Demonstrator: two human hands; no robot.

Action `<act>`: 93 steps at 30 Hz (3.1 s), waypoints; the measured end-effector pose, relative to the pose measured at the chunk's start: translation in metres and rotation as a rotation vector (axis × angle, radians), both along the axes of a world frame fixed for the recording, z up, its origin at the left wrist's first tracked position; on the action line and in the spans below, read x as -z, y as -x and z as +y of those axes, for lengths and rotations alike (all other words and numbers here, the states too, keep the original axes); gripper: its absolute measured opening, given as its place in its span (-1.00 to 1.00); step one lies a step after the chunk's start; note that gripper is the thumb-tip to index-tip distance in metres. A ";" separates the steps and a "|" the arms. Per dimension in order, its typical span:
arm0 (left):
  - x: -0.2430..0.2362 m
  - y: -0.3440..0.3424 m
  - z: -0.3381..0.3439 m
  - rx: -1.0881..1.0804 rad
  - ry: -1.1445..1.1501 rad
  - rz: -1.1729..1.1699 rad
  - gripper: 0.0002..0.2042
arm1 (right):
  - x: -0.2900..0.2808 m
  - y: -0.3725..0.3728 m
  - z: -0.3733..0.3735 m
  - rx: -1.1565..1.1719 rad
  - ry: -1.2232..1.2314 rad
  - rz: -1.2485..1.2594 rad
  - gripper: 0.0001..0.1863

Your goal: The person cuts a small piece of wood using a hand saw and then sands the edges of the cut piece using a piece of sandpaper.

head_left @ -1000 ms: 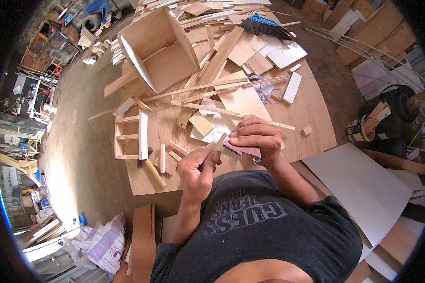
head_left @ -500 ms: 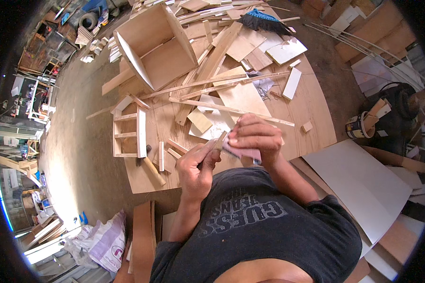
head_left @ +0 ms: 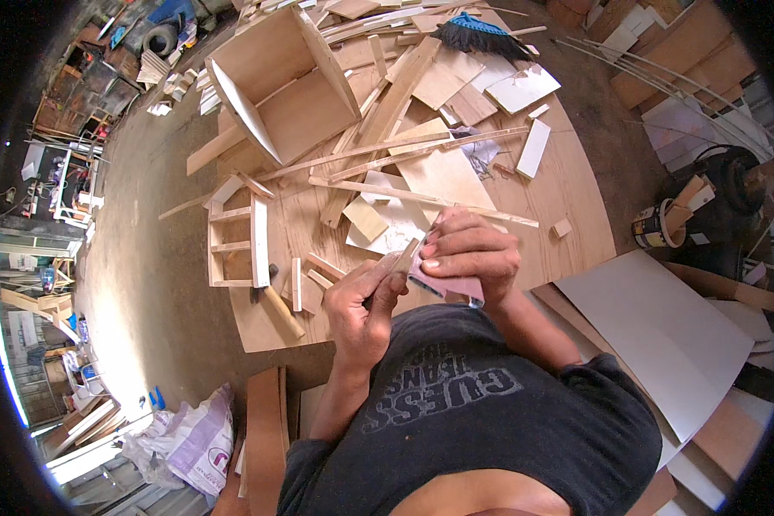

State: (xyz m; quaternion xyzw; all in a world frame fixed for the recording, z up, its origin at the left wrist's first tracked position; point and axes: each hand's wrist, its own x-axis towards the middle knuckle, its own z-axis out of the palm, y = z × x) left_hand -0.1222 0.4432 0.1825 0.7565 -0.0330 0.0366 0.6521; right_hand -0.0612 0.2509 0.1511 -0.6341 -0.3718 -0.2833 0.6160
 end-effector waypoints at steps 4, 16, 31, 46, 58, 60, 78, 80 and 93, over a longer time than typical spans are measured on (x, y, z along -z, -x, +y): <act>0.000 -0.002 -0.003 -0.024 -0.043 -0.011 -0.78 | 0.015 -0.006 -0.007 0.072 0.056 0.041 -0.79; -0.007 -0.005 -0.004 0.013 -0.076 0.029 -0.79 | -0.003 0.006 -0.012 0.042 0.059 0.007 -0.74; -0.012 -0.003 -0.004 0.011 -0.049 -0.002 -0.79 | 0.009 -0.002 -0.009 0.088 0.040 0.008 -0.74; 0.001 -0.005 -0.004 0.002 -0.064 -0.051 -0.77 | 0.018 0.003 0.000 0.094 -0.011 0.031 -0.77; 0.017 -0.008 -0.002 -0.041 -0.086 0.018 -0.78 | 0.013 0.008 0.011 0.104 -0.036 0.045 -0.80; 0.021 -0.013 -0.002 -0.025 -0.231 -0.141 -0.77 | 0.013 0.004 0.008 0.088 -0.010 0.025 -0.82; 0.022 -0.014 0.000 0.022 0.133 0.097 -0.76 | -0.001 0.007 0.005 0.179 -0.009 0.122 -0.75; 0.022 -0.013 0.001 0.032 0.167 0.077 -0.76 | -0.001 0.004 0.004 0.171 0.086 0.058 -0.73; 0.017 -0.011 -0.001 -0.016 0.073 0.148 -0.77 | 0.021 -0.002 0.009 0.158 -0.002 0.159 -0.71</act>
